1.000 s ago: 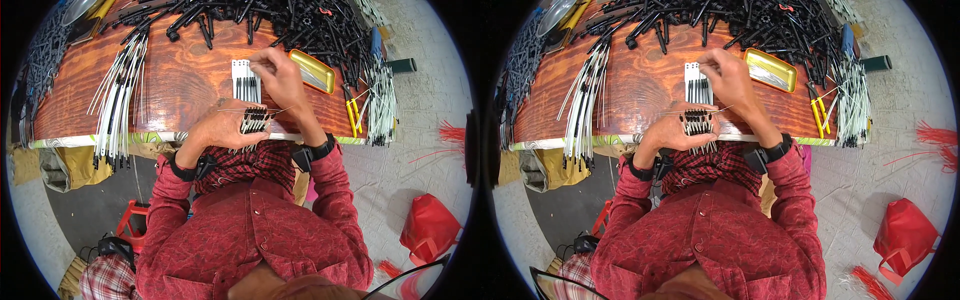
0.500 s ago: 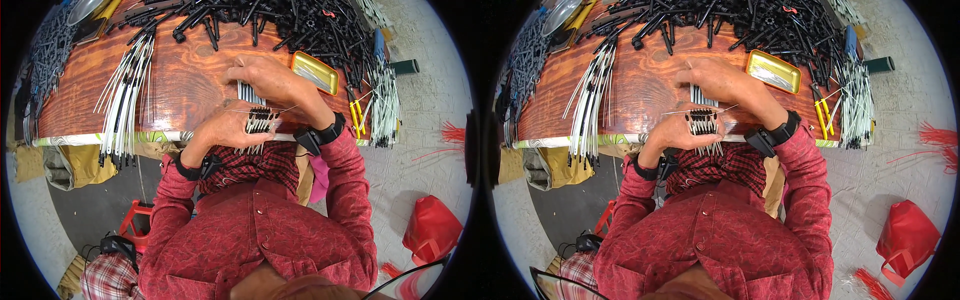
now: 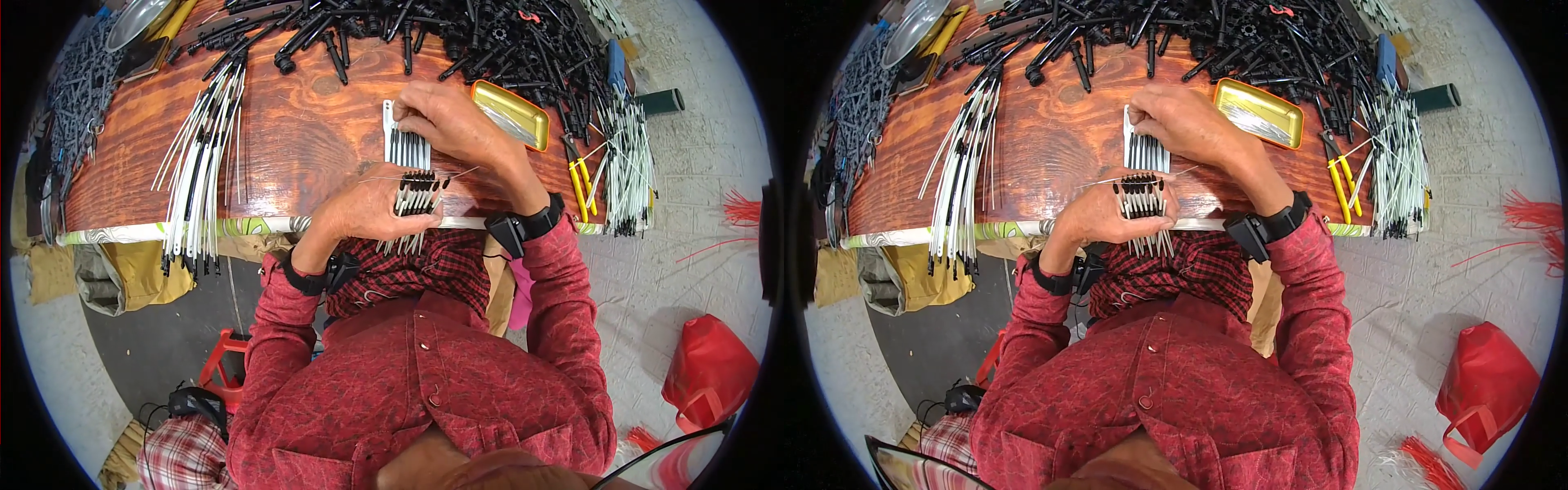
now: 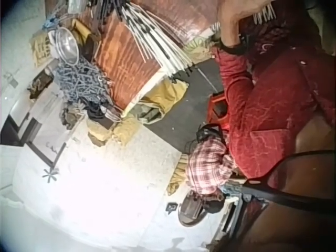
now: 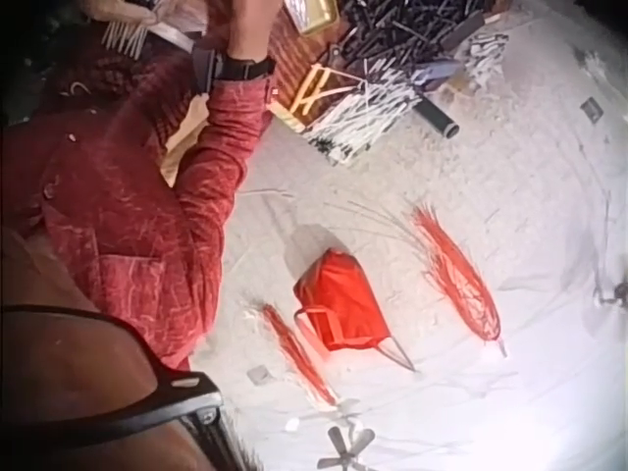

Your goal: Assembling electrical cable components by attaching plastic connectors to bundles of wires.

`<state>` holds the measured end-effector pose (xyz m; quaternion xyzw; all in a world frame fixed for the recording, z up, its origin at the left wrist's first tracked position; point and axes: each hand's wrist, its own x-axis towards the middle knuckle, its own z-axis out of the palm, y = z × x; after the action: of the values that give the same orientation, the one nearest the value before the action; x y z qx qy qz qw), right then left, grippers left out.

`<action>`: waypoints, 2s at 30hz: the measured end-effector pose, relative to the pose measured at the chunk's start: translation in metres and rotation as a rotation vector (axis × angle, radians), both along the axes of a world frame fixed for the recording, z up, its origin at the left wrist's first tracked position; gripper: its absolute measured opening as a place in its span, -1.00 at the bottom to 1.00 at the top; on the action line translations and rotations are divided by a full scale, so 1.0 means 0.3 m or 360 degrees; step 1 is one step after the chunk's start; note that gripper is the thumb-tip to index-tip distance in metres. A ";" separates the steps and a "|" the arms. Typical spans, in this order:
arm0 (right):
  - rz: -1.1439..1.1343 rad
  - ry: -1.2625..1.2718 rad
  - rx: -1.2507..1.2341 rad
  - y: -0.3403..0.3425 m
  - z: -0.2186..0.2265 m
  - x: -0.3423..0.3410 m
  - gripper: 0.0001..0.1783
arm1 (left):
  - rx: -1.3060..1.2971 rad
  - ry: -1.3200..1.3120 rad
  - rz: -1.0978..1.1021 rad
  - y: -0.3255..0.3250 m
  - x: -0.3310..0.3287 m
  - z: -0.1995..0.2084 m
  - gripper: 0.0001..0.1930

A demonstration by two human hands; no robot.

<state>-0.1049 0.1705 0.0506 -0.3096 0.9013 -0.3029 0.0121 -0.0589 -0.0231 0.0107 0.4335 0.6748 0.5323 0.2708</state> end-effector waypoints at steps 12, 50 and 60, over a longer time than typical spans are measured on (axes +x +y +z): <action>-0.0351 0.0547 -0.0141 0.051 0.043 0.192 -0.70 | 0.0104 -0.0134 0.0094 -0.009 0.079 0.045 -0.89; 0.0157 -0.1278 -0.1455 -0.032 -0.255 0.782 -0.60 | -0.0126 -0.0811 0.0244 0.040 0.475 0.077 -0.56; -0.0010 -0.1108 -0.1387 -0.056 -0.193 0.797 -0.53 | 0.0313 -0.0720 0.0417 0.044 0.440 0.066 -0.56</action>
<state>0.1341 0.1537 -0.0074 -0.1649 0.6364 -0.7320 0.1789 0.0732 -0.0099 0.0306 0.2370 0.5927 0.7089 0.3001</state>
